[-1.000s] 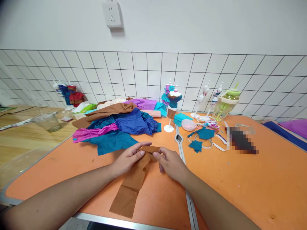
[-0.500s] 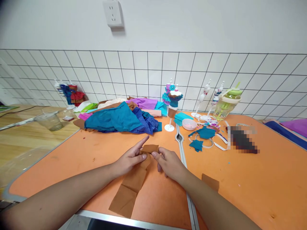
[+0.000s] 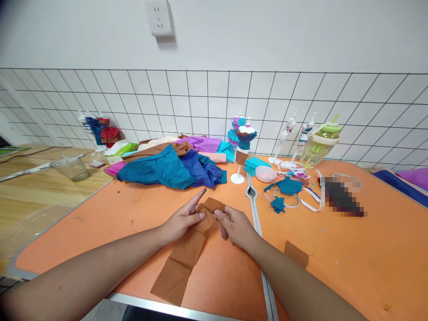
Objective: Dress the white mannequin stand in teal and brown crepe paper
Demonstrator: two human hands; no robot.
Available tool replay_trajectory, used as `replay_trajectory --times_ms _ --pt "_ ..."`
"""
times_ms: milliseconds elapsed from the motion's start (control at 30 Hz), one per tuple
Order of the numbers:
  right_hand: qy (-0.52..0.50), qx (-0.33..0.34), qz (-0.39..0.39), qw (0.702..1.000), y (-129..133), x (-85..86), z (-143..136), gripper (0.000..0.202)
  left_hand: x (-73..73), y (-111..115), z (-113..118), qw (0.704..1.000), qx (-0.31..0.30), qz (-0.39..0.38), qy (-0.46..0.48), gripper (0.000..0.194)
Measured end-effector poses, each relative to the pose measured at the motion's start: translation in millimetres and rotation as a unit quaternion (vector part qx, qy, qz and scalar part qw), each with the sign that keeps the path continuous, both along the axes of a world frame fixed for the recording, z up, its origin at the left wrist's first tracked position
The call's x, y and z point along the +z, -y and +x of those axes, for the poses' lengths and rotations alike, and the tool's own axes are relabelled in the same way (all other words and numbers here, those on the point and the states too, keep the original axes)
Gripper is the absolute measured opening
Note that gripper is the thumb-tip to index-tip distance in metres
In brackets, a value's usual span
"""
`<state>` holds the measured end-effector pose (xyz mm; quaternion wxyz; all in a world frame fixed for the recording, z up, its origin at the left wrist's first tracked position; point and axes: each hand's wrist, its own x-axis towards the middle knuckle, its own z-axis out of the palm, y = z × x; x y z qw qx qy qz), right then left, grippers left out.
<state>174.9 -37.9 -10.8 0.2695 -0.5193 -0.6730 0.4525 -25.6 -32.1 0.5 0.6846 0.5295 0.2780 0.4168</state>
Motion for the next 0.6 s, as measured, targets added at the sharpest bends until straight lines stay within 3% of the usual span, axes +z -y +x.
replay_trajectory --times_ms 233,600 --pt "-0.03 0.019 -0.005 0.999 -1 -0.9 -1 0.046 2.7 -2 -1 0.999 0.036 -0.015 -0.003 0.083" --pt "-0.015 0.022 0.004 1.0 -1 1.6 -2 0.042 -8.9 -3 0 1.0 -0.006 -0.01 -0.012 0.089"
